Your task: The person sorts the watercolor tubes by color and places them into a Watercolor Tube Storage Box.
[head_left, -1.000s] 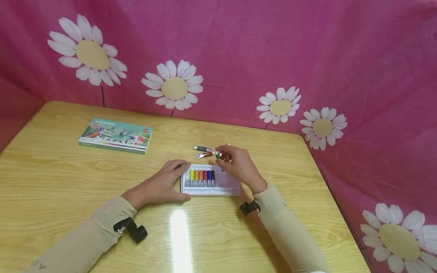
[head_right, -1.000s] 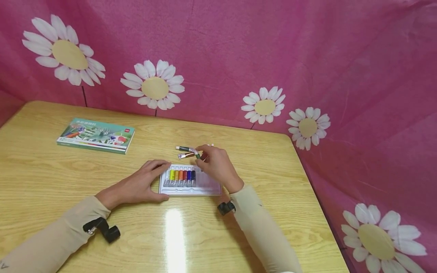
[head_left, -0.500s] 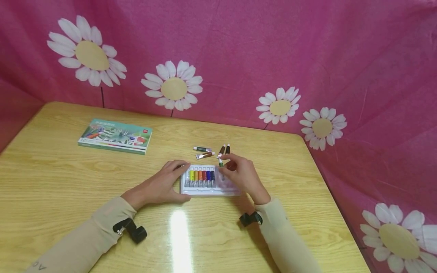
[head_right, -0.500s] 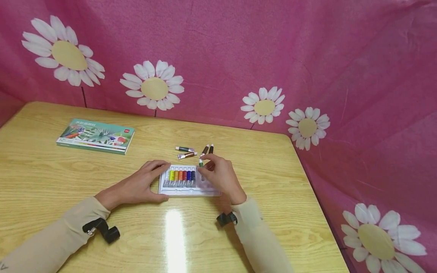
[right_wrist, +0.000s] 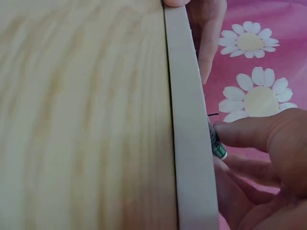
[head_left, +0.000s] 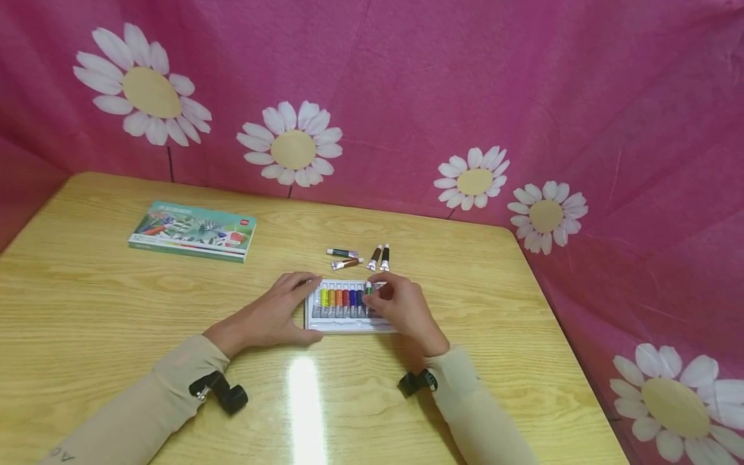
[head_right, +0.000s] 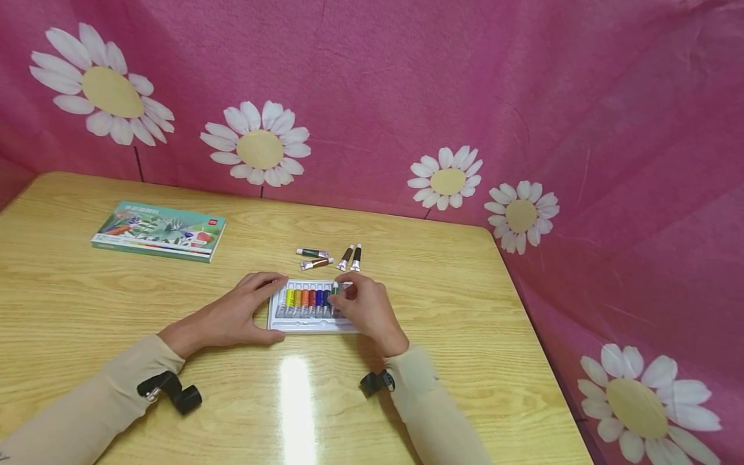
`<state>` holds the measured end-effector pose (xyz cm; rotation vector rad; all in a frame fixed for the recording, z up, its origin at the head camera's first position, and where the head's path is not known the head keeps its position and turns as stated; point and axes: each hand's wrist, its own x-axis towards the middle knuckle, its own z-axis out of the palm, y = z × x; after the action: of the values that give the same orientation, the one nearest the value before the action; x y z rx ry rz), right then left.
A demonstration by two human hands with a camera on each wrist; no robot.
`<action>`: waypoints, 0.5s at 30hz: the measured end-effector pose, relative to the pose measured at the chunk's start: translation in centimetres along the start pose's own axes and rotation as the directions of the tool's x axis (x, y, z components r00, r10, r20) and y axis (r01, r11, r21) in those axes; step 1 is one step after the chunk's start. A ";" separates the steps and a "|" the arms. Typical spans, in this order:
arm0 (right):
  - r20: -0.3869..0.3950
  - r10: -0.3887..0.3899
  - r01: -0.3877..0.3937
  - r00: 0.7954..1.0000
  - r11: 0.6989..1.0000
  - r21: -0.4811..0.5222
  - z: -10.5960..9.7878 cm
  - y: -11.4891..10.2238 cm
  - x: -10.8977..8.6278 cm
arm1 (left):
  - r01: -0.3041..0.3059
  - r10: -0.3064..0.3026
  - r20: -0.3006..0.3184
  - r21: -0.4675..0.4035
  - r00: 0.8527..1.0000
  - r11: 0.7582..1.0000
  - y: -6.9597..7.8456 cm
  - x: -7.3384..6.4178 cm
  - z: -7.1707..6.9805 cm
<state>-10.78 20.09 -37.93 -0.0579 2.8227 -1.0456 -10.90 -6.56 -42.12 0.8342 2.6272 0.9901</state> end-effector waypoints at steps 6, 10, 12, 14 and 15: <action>-0.004 0.032 -0.032 0.999 0.999 -0.022 0.3 -0.2 0.0 | -0.005 0.005 -0.001 -0.004 1.000 1.000 0.0 0.0 -0.1; 0.003 0.041 -0.041 0.999 0.998 -0.042 0.4 -0.3 0.0 | -0.010 0.010 -0.002 -0.010 1.000 1.000 0.1 -0.1 -0.1; 0.007 0.045 -0.045 0.999 0.998 -0.051 0.4 -0.3 0.0 | -0.009 0.009 -0.002 -0.010 1.000 1.000 0.1 -0.1 -0.1; 0.006 0.050 -0.049 0.999 0.997 -0.057 0.5 -0.3 0.1 | -0.005 0.005 -0.002 -0.009 1.000 1.000 0.1 -0.1 0.0; 0.004 0.055 -0.055 0.998 0.997 -0.057 0.5 -0.3 0.1 | -0.002 0.002 0.000 -0.009 1.000 1.000 0.1 -0.1 0.0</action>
<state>-10.77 19.54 -38.12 0.0114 2.8315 -0.9518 -10.83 -6.56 -42.05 0.8351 2.6204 1.0011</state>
